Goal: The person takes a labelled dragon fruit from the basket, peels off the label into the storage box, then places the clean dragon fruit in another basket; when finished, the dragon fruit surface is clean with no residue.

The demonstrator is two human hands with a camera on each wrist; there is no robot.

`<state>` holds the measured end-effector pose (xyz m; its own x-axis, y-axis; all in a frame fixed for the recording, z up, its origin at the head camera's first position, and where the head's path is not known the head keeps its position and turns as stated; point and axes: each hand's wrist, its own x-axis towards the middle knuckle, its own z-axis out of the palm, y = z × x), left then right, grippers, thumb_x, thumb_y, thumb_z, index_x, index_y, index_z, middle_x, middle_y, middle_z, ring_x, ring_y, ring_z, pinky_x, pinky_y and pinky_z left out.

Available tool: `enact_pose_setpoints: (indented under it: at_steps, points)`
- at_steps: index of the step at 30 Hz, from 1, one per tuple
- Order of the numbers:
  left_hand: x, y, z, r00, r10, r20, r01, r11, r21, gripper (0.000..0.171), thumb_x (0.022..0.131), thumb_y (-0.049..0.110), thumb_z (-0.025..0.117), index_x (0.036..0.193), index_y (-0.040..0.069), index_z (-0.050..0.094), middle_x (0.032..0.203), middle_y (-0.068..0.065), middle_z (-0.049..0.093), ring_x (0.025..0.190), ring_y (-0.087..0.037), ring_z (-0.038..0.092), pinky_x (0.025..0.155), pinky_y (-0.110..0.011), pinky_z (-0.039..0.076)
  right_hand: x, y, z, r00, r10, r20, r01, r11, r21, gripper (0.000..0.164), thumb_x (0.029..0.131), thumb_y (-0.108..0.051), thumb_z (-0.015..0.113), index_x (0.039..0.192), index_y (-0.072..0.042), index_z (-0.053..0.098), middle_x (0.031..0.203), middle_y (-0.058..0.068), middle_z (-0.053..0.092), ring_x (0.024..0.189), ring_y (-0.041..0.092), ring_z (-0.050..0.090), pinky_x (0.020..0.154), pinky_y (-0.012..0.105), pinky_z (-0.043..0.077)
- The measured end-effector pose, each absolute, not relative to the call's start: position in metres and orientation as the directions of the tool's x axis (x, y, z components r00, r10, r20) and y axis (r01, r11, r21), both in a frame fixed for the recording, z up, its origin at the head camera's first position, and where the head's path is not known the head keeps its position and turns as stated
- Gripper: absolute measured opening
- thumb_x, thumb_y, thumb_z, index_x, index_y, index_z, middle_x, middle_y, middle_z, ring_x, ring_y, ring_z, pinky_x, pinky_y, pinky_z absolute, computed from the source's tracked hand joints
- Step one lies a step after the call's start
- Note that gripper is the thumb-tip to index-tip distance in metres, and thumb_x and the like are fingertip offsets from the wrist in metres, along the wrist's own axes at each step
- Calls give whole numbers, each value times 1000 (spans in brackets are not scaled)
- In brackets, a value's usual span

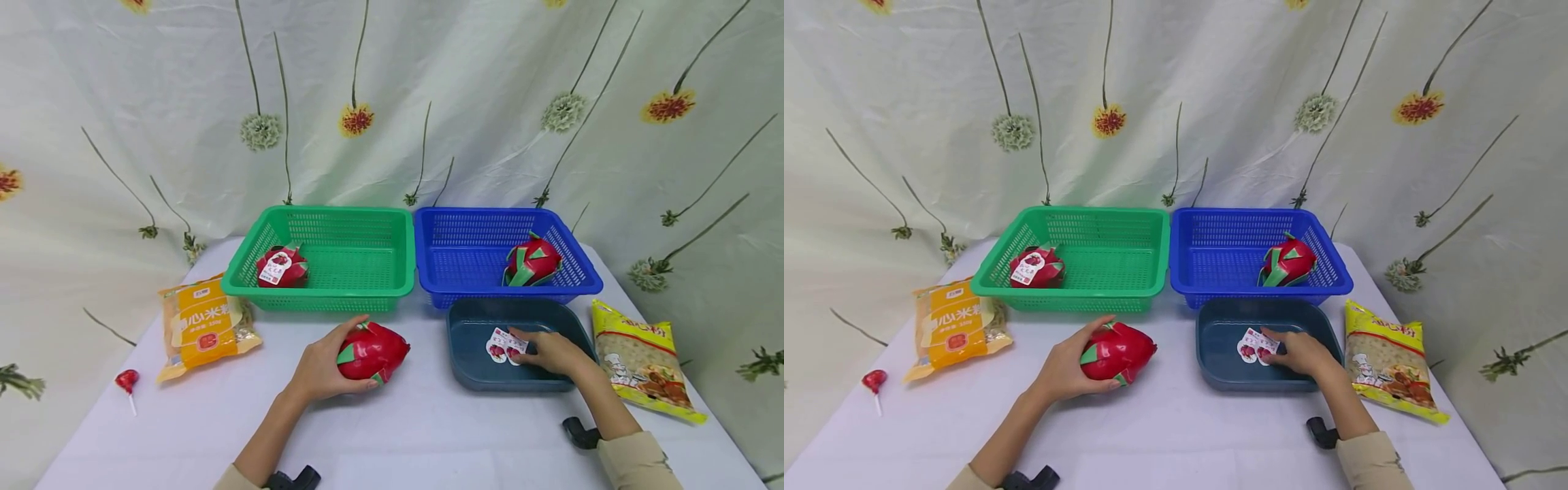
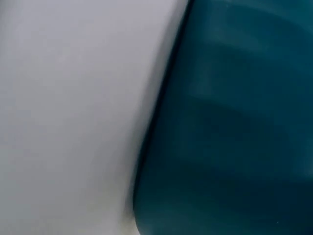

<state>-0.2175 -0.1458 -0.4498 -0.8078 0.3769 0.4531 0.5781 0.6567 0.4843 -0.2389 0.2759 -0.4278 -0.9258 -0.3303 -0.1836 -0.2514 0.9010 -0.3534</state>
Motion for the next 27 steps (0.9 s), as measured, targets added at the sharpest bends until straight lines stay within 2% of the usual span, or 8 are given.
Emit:
enact_pose_setpoints:
  at_steps: [2, 12, 18, 19, 22, 24, 26, 27]
  points:
    - [-218, -146, -450, -809, 372, 455, 576, 658, 485, 98, 58, 62, 76, 141, 31, 33, 120, 4, 55, 103, -13, 55, 69, -29, 53, -238, 277, -429, -922, -331, -202, -247, 902, -354, 68, 84, -40, 63, 139, -8, 40, 126, 31, 47, 106, 44, 51, 86, 57, 43]
    - [-217, -146, -451, -817, 361, 451, 565, 658, 497, 99, 57, 61, 77, 141, 36, 31, 120, 7, 54, 102, -12, 54, 69, -28, 53, -237, 278, -427, -908, -334, -253, -240, 910, -339, 73, 85, -45, 60, 143, -10, 32, 128, 32, 44, 108, 46, 50, 86, 59, 41]
    - [-217, -146, -450, -825, 355, 440, 555, 656, 511, 98, 57, 60, 78, 140, 29, 36, 120, 8, 54, 103, -11, 54, 70, -28, 52, -239, 278, -427, -909, -326, -258, -231, 912, -339, 78, 84, -47, 60, 144, -8, 30, 130, 32, 43, 109, 47, 49, 87, 59, 40]
    - [-217, -146, -450, -827, 353, 438, 552, 657, 513, 98, 57, 61, 78, 140, 29, 36, 120, 8, 54, 103, -11, 54, 70, -28, 52, -239, 279, -428, -911, -331, -247, -237, 908, -344, 78, 84, -47, 61, 143, -7, 30, 125, 31, 48, 104, 44, 52, 87, 59, 41]
    - [-218, -146, -450, -830, 350, 435, 547, 663, 511, 98, 57, 61, 77, 140, 31, 35, 121, 7, 54, 104, -11, 54, 70, -28, 52, -240, 280, -429, -921, -340, -193, -255, 896, -363, 80, 81, -46, 65, 141, -3, 34, 92, 18, 62, 80, 30, 58, 80, 47, 49]
    - [-217, -146, -451, -830, 352, 432, 547, 665, 509, 98, 57, 61, 77, 140, 32, 34, 121, 6, 54, 103, -13, 54, 69, -28, 53, -240, 282, -428, -929, -342, -143, -264, 882, -391, 76, 80, -44, 67, 138, -2, 40, 65, 3, 52, 60, 19, 49, 63, 33, 49]
    - [-217, -146, -450, -829, 354, 433, 549, 662, 510, 98, 58, 61, 77, 141, 30, 34, 121, 5, 54, 103, -14, 54, 69, -29, 53, -238, 283, -424, -941, -330, -76, -269, 865, -424, 70, 80, -40, 69, 134, -3, 46, 54, -5, 34, 49, 13, 35, 47, 26, 37]
    - [-217, -147, -450, -829, 354, 433, 549, 660, 512, 98, 58, 61, 77, 141, 29, 34, 121, 4, 54, 103, -15, 55, 68, -29, 53, -238, 284, -421, -945, -326, -31, -280, 854, -438, 66, 80, -38, 69, 132, -2, 50, 53, -6, 34, 48, 11, 34, 45, 24, 35]
